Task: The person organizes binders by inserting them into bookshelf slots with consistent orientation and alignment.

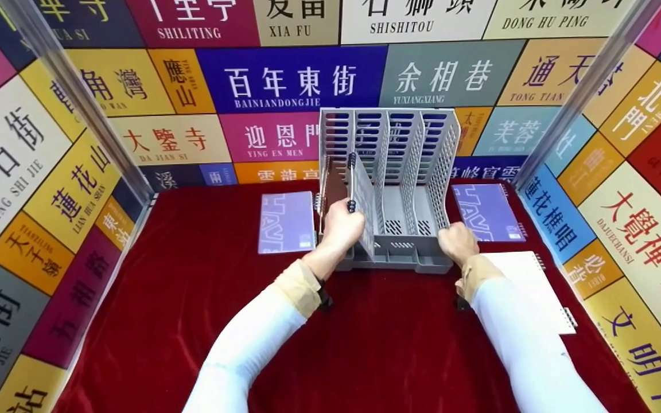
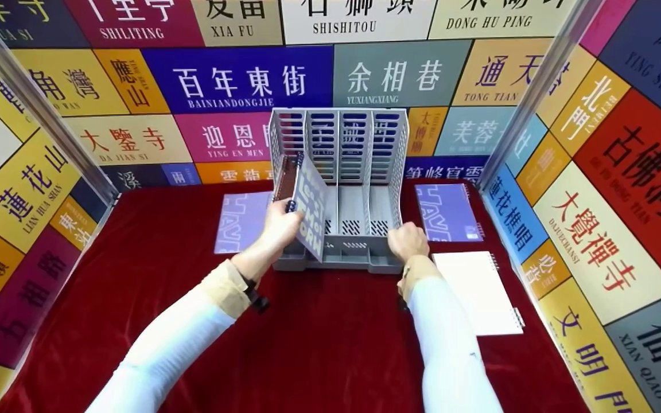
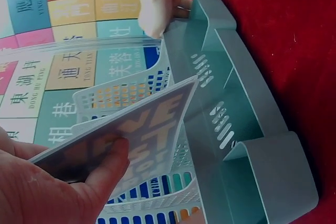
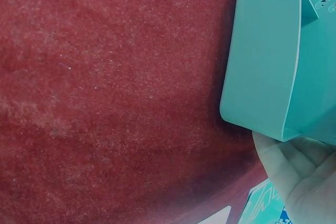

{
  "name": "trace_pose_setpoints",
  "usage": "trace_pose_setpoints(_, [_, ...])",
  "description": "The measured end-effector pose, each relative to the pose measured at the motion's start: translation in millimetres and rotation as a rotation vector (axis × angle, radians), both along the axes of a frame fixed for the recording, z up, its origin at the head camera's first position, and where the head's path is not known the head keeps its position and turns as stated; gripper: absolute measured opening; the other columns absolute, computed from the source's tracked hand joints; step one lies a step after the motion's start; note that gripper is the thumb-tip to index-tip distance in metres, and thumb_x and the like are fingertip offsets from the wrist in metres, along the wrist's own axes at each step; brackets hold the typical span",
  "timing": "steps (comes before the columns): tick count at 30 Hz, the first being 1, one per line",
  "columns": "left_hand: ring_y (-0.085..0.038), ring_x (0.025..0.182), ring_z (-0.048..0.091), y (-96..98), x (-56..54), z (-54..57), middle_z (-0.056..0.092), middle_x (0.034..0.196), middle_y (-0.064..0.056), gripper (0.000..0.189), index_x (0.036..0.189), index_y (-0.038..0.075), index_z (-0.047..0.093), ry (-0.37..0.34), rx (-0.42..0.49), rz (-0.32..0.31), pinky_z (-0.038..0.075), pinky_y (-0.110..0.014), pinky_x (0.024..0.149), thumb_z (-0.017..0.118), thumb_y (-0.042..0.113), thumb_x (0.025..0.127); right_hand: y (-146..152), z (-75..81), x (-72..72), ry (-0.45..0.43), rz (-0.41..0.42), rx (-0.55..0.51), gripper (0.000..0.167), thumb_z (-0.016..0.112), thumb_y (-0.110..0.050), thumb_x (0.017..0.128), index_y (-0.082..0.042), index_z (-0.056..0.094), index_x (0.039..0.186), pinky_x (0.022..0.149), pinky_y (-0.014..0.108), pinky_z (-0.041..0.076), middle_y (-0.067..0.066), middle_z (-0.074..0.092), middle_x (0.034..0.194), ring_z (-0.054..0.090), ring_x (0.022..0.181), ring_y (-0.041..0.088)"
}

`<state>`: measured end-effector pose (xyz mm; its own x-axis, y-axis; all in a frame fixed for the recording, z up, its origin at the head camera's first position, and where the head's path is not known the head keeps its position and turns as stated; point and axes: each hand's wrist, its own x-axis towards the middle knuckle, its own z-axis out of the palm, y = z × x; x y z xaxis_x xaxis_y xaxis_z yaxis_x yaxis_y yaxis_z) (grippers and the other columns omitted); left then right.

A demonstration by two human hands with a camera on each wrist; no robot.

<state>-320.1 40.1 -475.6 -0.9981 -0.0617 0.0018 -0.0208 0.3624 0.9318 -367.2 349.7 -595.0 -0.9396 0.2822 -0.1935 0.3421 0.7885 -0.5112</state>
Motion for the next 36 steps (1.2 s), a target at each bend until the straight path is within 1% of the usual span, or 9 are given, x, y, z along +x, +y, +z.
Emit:
trace_pose_setpoints(5, [-0.032, 0.101, 0.072, 9.1, -10.8, 0.0, 0.081, 0.11, -0.015, 0.027, 0.106, 0.009, 0.08, -0.004, -0.058, 0.023, 0.061, -0.049, 0.096, 0.057, 0.006, 0.092, -0.7, 0.6, 0.8, 0.002, -0.008, -0.003, 0.056, 0.041, -0.024, 0.097, 0.007, 0.069, 0.133, 0.117, 0.068, 0.053, 0.036, 0.066, 0.149, 0.064, 0.139, 0.055])
trace_pose_setpoints(15, [-0.04, 0.118, 0.076, 21.3, -34.1, 1.2, 0.082, 0.129, -0.018, 0.051, 0.14, 0.005, 0.076, -0.027, -0.085, 0.049, 0.061, -0.052, 0.104, 0.055, 0.005, 0.093, -0.3, -0.5, -0.8, 0.002, -0.001, 0.011, 0.056, 0.039, -0.023, 0.097, 0.007, 0.069, 0.133, 0.116, 0.067, 0.054, 0.035, 0.067, 0.149, 0.064, 0.139, 0.056])
trace_pose_setpoints(18, [-0.042, 0.115, 0.077, 26.5, -44.9, -5.8, 0.083, 0.122, -0.02, 0.042, 0.127, 0.004, 0.079, -0.023, -0.096, 0.066, 0.061, -0.054, 0.101, 0.057, 0.007, 0.092, 0.4, -1.9, -1.4, -0.006, -0.004, 0.003, 0.057, 0.039, -0.023, 0.097, 0.006, 0.069, 0.136, 0.117, 0.067, 0.053, 0.034, 0.067, 0.149, 0.064, 0.139, 0.055])
trace_pose_setpoints(20, [-0.039, 0.108, 0.078, 31.7, -70.8, -37.3, 0.084, 0.113, -0.015, 0.036, 0.118, 0.007, 0.081, 0.015, -0.099, 0.079, 0.062, -0.051, 0.096, 0.059, 0.013, 0.09, 0.5, -2.3, -0.9, -0.003, -0.007, 0.0, 0.057, 0.04, -0.023, 0.097, 0.006, 0.068, 0.137, 0.117, 0.067, 0.053, 0.034, 0.067, 0.149, 0.064, 0.139, 0.055])
trace_pose_setpoints(22, [-0.039, 0.109, 0.078, 34.6, -78.5, -42.1, 0.084, 0.112, -0.015, 0.035, 0.117, 0.007, 0.08, 0.002, -0.108, 0.078, 0.062, -0.052, 0.096, 0.059, 0.014, 0.09, 0.1, -2.7, -0.3, -0.001, -0.015, -0.005, 0.056, 0.04, -0.024, 0.097, 0.005, 0.069, 0.136, 0.117, 0.066, 0.053, 0.033, 0.067, 0.149, 0.064, 0.139, 0.054])
trace_pose_setpoints(25, [-0.04, 0.114, 0.078, 36.7, -81.2, -41.9, 0.083, 0.117, -0.016, 0.04, 0.126, 0.006, 0.079, -0.008, -0.083, 0.077, 0.062, -0.052, 0.1, 0.059, 0.013, 0.092, 0.0, -2.9, 1.1, 0.003, -0.01, -0.002, 0.056, 0.04, -0.024, 0.097, 0.005, 0.069, 0.135, 0.116, 0.066, 0.054, 0.033, 0.068, 0.148, 0.065, 0.138, 0.054])
trace_pose_setpoints(27, [-0.044, 0.121, 0.076, 35.5, -60.9, -12.1, 0.082, 0.125, -0.021, 0.042, 0.131, 0.002, 0.077, -0.043, -0.087, 0.074, 0.061, -0.056, 0.106, 0.058, 0.008, 0.093, 0.2, -2.8, 1.3, 0.005, -0.008, -0.003, 0.055, 0.04, -0.024, 0.097, 0.006, 0.069, 0.134, 0.116, 0.066, 0.054, 0.034, 0.068, 0.147, 0.065, 0.138, 0.054])
trace_pose_setpoints(31, [-0.043, 0.121, 0.077, 38.5, -54.7, -2.1, 0.082, 0.125, -0.021, 0.036, 0.125, 0.004, 0.078, -0.035, -0.117, 0.095, 0.061, -0.053, 0.105, 0.058, 0.008, 0.096, 0.2, -2.0, 1.1, 0.001, -0.009, -0.01, 0.056, 0.041, -0.024, 0.098, 0.006, 0.068, 0.136, 0.118, 0.066, 0.053, 0.034, 0.067, 0.148, 0.065, 0.138, 0.054])
trace_pose_setpoints(36, [-0.041, 0.122, 0.077, 41.9, -57.2, 1.8, 0.082, 0.126, -0.02, 0.036, 0.126, 0.006, 0.078, -0.049, -0.134, 0.127, 0.061, -0.053, 0.104, 0.06, 0.01, 0.096, -0.2, -1.3, 0.9, 0.0, -0.012, -0.004, 0.056, 0.04, -0.025, 0.099, 0.006, 0.067, 0.138, 0.119, 0.066, 0.052, 0.034, 0.066, 0.149, 0.064, 0.14, 0.054])
